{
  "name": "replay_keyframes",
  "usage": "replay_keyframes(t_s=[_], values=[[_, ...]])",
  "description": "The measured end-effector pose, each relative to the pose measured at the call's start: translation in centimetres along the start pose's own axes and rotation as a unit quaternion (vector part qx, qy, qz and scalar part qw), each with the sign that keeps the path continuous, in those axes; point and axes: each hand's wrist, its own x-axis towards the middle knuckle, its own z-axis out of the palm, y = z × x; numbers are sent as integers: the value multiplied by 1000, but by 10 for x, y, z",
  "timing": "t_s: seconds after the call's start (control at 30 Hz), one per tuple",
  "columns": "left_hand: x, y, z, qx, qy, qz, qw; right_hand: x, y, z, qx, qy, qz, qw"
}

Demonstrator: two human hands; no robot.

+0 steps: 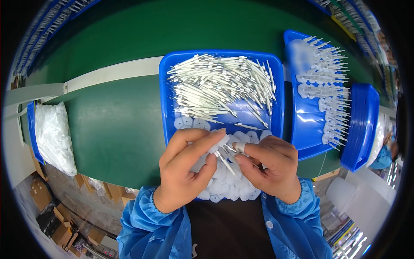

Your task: The person repeatedly picks a white plastic cap and a metal stick, inserts the stick into the cap, and places the assembled unit into a blue tray. The process is continuous and repetitive, with the person handling the components one at a time.

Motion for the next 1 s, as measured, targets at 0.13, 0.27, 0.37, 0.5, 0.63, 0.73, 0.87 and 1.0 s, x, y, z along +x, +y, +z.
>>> replay_keyframes(t_s=[0.13,0.27,0.37,0.5,0.63,0.73,0.87,1.0], values=[[2,-2,-2,-44,-18,-10,999,8,1,-6,-12,-42,2,999],[6,-6,-6,-50,-73,17,996,2,0,-1,103,-65,126,984],[4,0,-3,-40,-91,-5,995,2,-4,-2,211,-87,242,943],[7,2,1,17,-64,37,997,0,1,0,143,-73,222,962],[4,8,2,75,-65,28,995,5,4,-1,-125,-42,-15,991],[1,8,5,102,-68,27,992,1,1,6,-213,-24,-63,975],[2,9,5,113,-73,27,991,-2,3,9,-234,-23,-85,968],[2,12,3,91,-82,-3,992,3,6,6,-181,-38,-88,979]])
